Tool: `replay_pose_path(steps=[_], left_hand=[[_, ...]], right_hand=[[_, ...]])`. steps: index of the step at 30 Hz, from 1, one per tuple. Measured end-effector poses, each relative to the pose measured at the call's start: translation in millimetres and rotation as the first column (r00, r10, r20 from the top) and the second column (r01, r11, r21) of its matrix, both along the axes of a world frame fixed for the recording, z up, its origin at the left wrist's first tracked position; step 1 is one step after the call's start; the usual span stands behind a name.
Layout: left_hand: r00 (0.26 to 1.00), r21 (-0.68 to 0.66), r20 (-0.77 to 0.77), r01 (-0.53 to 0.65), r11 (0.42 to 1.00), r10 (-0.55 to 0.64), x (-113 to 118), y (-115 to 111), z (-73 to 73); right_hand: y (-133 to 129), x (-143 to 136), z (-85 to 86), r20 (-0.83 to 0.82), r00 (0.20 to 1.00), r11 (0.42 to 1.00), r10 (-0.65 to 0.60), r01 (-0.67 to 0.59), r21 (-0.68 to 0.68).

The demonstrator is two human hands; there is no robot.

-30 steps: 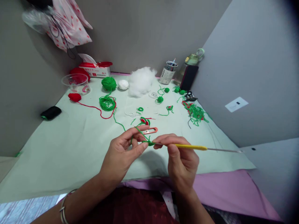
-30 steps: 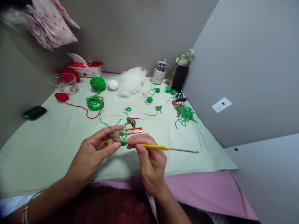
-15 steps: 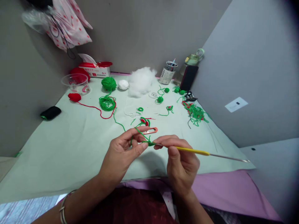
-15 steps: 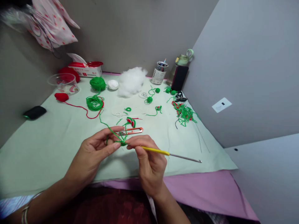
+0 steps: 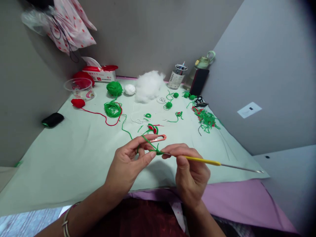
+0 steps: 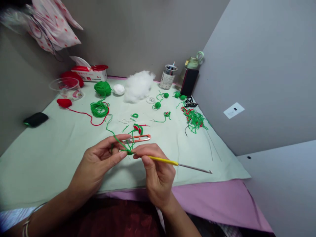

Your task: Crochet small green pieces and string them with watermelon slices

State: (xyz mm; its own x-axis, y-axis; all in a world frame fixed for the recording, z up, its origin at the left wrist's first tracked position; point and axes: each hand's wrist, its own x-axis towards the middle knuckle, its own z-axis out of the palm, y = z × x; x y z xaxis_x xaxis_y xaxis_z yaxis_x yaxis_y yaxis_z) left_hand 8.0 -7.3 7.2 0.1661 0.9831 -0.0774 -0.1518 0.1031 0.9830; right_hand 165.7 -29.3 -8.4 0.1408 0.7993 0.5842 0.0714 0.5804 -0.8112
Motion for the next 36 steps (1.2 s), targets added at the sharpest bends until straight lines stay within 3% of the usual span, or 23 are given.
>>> replay_pose_path(steps=[4, 10, 17, 24, 29, 33, 36], left_hand=[[1.0, -0.014, 0.026, 0.017, 1.0, -0.016, -0.6, -0.3, -0.9], [1.0, 0.001, 0.023, 0.001, 1.0, -0.001, 0.1, 0.2, -0.8], [0.999, -0.021, 0.047, 0.024, 0.999, -0.023, -1.3, -0.6, -4.3], [0.999, 0.028, -0.026, -0.028, 0.999, 0.029, 0.7, -0.7, -1.0], [0.985, 0.108, -0.111, -0.121, 0.987, 0.133, 4.0, -3.5, 0.4], [0.997, 0.006, 0.019, -0.081, 0.997, 0.081, 7.3, -4.0, 0.3], [0.966, -0.158, 0.257, 0.066, 0.985, -0.024, 7.3, -2.0, 0.2]], right_hand=[[0.7, -1.4, -0.4, -0.085, 0.996, 1.0, 0.007, -0.007, -0.001], [-0.6, -0.2, 0.5, 0.019, 1.0, 1.0, 0.003, -0.003, 0.012], [1.7, -2.9, -2.8, -0.113, 0.994, 1.0, -0.004, 0.002, -0.024], [-1.0, 1.3, 0.1, 0.043, 0.999, 1.0, -0.017, 0.018, -0.01], [-2.8, -0.2, -9.5, 0.246, 0.962, 0.978, -0.119, 0.072, 0.194], [-4.1, -1.1, -19.9, 0.353, 0.91, 0.955, -0.217, 0.122, 0.271], [-4.2, -0.2, -22.5, 0.479, 0.8, 0.91, -0.36, 0.187, 0.371]])
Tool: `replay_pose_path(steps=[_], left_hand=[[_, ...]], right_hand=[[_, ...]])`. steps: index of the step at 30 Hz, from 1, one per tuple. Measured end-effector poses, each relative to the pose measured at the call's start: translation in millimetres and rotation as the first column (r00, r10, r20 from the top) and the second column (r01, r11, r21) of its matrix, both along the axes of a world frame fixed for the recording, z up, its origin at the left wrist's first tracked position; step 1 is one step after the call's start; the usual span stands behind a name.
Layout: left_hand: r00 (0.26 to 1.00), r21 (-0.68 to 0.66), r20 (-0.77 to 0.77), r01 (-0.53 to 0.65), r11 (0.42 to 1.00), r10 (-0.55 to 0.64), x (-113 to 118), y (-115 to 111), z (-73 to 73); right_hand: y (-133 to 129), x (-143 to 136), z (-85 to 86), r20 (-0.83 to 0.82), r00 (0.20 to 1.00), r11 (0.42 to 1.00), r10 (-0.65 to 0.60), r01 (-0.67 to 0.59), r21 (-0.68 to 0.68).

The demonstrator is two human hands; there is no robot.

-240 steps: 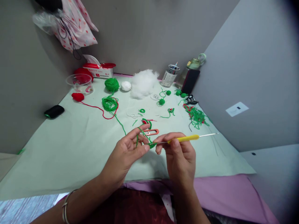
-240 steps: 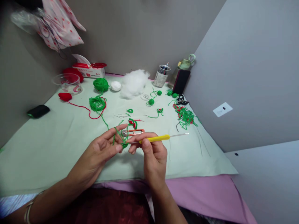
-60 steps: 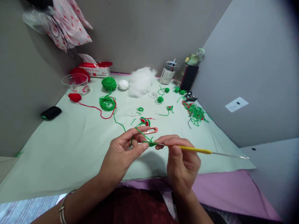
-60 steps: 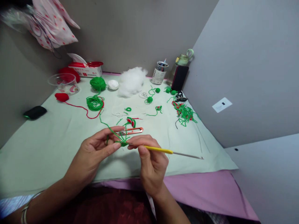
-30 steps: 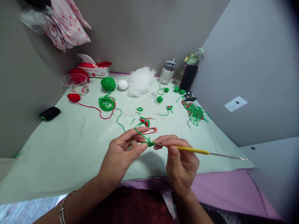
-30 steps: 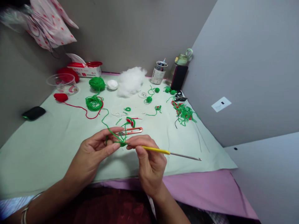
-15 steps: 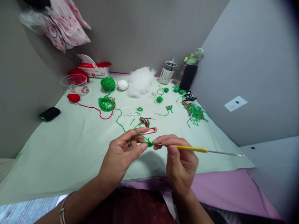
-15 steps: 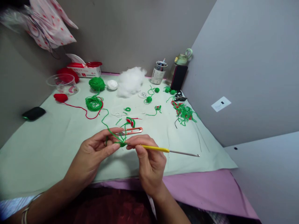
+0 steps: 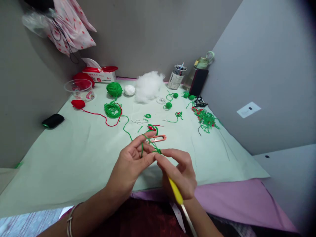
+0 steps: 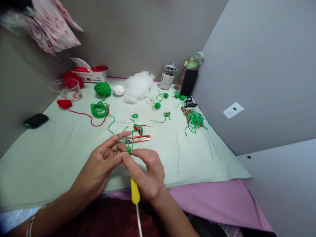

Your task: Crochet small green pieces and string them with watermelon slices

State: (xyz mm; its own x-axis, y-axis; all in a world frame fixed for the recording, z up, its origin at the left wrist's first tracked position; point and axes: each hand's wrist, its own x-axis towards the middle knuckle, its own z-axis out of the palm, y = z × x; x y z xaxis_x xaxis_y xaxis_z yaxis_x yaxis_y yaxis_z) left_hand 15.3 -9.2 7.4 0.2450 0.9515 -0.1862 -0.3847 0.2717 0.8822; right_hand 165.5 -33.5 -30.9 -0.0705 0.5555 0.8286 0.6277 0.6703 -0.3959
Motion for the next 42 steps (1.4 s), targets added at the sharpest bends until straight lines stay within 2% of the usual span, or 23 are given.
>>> replay_pose_path(steps=[2, 4, 7, 9, 11, 15, 18, 20, 21, 22, 24, 26, 28, 30, 33, 42], left_hand=[[0.983, -0.122, 0.154, 0.124, 0.985, -0.105, -2.1, 2.8, -0.1], [0.967, -0.172, 0.211, 0.179, 0.969, -0.141, -4.7, 5.7, -0.1], [0.988, -0.1, 0.137, 0.092, 0.991, -0.078, -6.2, 7.2, 0.0], [0.994, -0.028, 0.089, 0.071, 0.997, -0.069, -4.7, 5.8, -0.4], [0.994, 0.018, 0.065, 0.086, 0.996, -0.087, -2.3, 3.8, -1.2], [0.996, 0.033, 0.034, 0.083, 0.996, -0.084, 1.6, 2.8, -2.5], [0.996, -0.017, 0.08, 0.046, 0.999, -0.045, 3.5, 4.5, -2.4], [0.988, -0.088, 0.142, 0.08, 0.993, -0.067, 3.4, 6.5, -2.7], [0.98, -0.125, 0.176, 0.11, 0.986, -0.087, 2.6, 7.7, -2.9], [0.972, -0.156, 0.206, 0.142, 0.978, -0.108, 1.5, 8.9, -3.1], [0.965, -0.183, 0.234, 0.167, 0.969, -0.121, -1.2, 10.8, -2.9], [0.974, -0.158, 0.203, 0.135, 0.978, -0.101, -2.6, 11.4, -2.0], [0.987, -0.095, 0.145, 0.091, 0.991, -0.076, -1.6, 10.3, -0.9], [0.992, -0.031, 0.111, 0.07, 0.997, -0.066, 1.0, 8.2, -0.8], [0.993, 0.019, 0.094, 0.074, 0.997, -0.076, 3.8, 5.6, -2.4], [0.998, 0.051, 0.054, 0.025, 0.998, -0.027, 1.9, 4.9, -4.4]], right_hand=[[1.1, 0.6, 2.9, 0.004, 0.999, 0.999, -0.033, 0.032, 0.013], [3.1, 0.7, 8.8, -0.155, 0.988, 0.998, 0.017, -0.027, -0.063], [6.9, -0.4, 18.4, -0.513, 0.85, 0.961, 0.12, -0.23, -0.155], [9.0, -1.5, 21.9, -0.598, 0.785, 0.927, 0.158, -0.327, -0.185], [10.3, -2.3, 22.6, -0.587, 0.793, 0.91, 0.162, -0.35, -0.223], [9.5, -3.5, 18.7, -0.536, 0.834, 0.923, 0.127, -0.298, -0.244], [6.9, -4.2, 14.8, -0.324, 0.942, 0.971, 0.086, -0.152, -0.184], [5.3, -3.2, 13.5, -0.194, 0.98, 0.992, 0.036, -0.058, -0.109], [5.0, -2.1, 13.6, -0.182, 0.983, 0.994, 0.023, -0.041, -0.096], [5.0, -0.7, 14.4, -0.219, 0.975, 0.994, 0.022, -0.045, -0.104], [6.0, 2.0, 17.1, -0.394, 0.917, 0.979, 0.055, -0.127, -0.158], [7.9, 3.0, 19.9, -0.594, 0.798, 0.941, 0.1, -0.27, -0.205], [9.9, 1.5, 21.3, -0.686, 0.714, 0.895, 0.14, -0.388, -0.221], [11.5, -1.3, 20.8, -0.698, 0.7, 0.873, 0.151, -0.425, -0.238], [12.7, -3.7, 18.2, -0.718, 0.685, 0.873, 0.125, -0.42, -0.248], [11.8, -0.7, 12.9, -0.797, 0.596, 0.811, 0.095, -0.511, -0.285]])
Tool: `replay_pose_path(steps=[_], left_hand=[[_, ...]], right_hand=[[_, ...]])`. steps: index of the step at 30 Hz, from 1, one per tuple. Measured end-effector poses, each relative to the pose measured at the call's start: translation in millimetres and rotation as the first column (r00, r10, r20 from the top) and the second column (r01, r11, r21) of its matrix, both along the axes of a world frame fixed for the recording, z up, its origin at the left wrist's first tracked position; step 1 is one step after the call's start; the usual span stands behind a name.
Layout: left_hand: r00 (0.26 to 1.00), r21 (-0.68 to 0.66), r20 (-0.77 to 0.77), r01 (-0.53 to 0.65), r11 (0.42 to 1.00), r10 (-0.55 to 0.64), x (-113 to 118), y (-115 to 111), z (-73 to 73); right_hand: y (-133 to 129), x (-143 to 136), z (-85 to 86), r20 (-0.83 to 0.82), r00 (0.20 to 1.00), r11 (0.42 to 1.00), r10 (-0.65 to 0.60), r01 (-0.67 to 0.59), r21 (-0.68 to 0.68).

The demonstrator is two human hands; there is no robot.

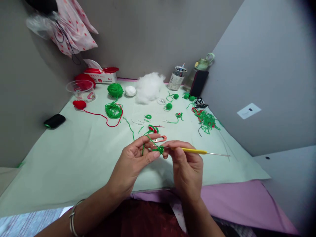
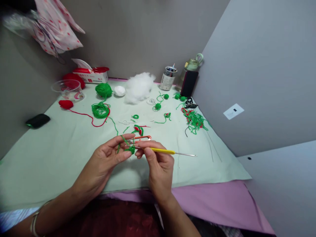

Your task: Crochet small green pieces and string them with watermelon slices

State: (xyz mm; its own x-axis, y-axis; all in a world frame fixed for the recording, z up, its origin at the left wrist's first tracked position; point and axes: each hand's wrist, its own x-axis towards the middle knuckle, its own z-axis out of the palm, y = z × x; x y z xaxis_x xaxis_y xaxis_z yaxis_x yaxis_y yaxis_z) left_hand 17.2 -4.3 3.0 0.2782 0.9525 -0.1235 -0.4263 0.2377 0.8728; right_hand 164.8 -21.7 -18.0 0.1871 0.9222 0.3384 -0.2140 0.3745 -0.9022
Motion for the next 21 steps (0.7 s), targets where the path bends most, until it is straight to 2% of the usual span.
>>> replay_pose_path(steps=[8, 11, 13, 14, 16, 18, 19, 21], left_hand=[[0.999, -0.012, -0.025, 0.025, 1.0, -0.025, 0.5, 2.3, -1.5], [0.999, -0.005, -0.041, 0.023, 1.0, -0.023, 1.0, 1.5, -1.7], [0.999, -0.006, -0.041, 0.006, 1.0, -0.007, 2.2, -0.1, -1.5], [1.0, -0.016, -0.024, 0.003, 1.0, -0.003, 3.0, -1.0, -1.4], [0.999, -0.081, 0.044, 0.032, 0.996, -0.029, 4.1, -2.1, -1.1], [0.984, -0.185, 0.141, 0.13, 0.974, -0.105, 3.8, -1.5, -0.8], [0.974, -0.229, 0.184, 0.175, 0.958, -0.133, 2.9, -0.5, -0.7], [0.965, -0.278, 0.227, 0.193, 0.941, -0.131, 0.6, 2.2, -0.5]], right_hand=[[1.3, 0.6, -0.3, 0.001, 1.0, 1.0, 0.0, 0.0, -0.009], [1.4, 0.1, 0.3, 0.067, 0.997, 0.999, -0.043, 0.042, 0.02], [-0.5, -1.3, -1.8, 0.186, 0.976, 0.992, -0.11, 0.097, 0.077], [-1.9, -2.1, -3.8, 0.279, 0.946, 0.982, -0.167, 0.134, 0.131], [-5.0, -3.0, -8.3, 0.456, 0.832, 0.938, -0.317, 0.205, 0.279], [-6.6, -2.4, -11.0, 0.538, 0.726, 0.888, -0.429, 0.228, 0.401], [-6.4, -1.4, -10.7, 0.531, 0.721, 0.879, -0.445, 0.237, 0.414], [-4.4, 1.1, -6.6, 0.424, 0.813, 0.902, -0.399, 0.266, 0.339]])
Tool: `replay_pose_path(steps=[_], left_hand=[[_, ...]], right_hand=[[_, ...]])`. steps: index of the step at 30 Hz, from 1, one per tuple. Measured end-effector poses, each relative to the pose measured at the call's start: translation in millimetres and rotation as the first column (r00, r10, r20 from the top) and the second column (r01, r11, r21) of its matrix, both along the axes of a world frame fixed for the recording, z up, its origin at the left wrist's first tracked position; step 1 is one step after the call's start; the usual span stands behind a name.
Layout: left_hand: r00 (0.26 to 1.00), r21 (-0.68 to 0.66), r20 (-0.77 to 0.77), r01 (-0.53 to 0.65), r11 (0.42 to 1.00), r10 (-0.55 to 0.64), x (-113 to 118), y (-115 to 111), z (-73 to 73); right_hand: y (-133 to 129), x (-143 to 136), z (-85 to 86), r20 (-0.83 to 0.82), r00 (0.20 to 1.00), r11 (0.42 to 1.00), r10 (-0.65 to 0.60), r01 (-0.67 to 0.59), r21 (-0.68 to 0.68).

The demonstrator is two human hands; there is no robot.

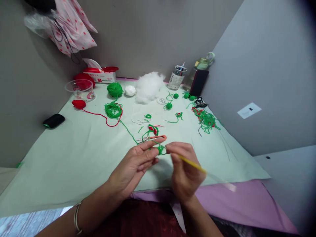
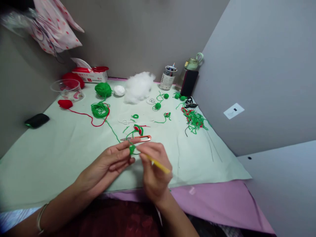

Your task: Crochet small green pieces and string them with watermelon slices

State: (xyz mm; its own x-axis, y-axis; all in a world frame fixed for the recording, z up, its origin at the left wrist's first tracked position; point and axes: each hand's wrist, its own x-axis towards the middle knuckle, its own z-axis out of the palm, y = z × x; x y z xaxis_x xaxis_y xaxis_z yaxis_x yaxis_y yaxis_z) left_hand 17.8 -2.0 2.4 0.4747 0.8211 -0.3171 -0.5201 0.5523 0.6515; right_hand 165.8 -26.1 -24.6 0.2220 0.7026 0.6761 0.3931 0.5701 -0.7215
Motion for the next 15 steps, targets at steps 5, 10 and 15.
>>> replay_pose_path(steps=[5, 10, 15], left_hand=[[0.976, 0.127, -0.108, -0.176, 0.976, 0.19, 0.8, 1.7, 0.6], [0.954, 0.229, -0.15, -0.22, 0.948, 0.258, 5.4, -2.2, -1.1], [0.951, 0.241, -0.188, -0.196, 0.95, 0.244, 2.0, -3.2, -1.4]], right_hand=[[4.3, -0.8, 11.4, -0.319, 0.936, 0.973, 0.151, -0.198, -0.122], [-0.6, -6.1, 7.6, 0.097, 0.993, 0.997, 0.064, -0.067, 0.024], [0.2, -5.4, 10.4, -0.137, 0.985, 0.991, 0.1, -0.111, -0.073]])
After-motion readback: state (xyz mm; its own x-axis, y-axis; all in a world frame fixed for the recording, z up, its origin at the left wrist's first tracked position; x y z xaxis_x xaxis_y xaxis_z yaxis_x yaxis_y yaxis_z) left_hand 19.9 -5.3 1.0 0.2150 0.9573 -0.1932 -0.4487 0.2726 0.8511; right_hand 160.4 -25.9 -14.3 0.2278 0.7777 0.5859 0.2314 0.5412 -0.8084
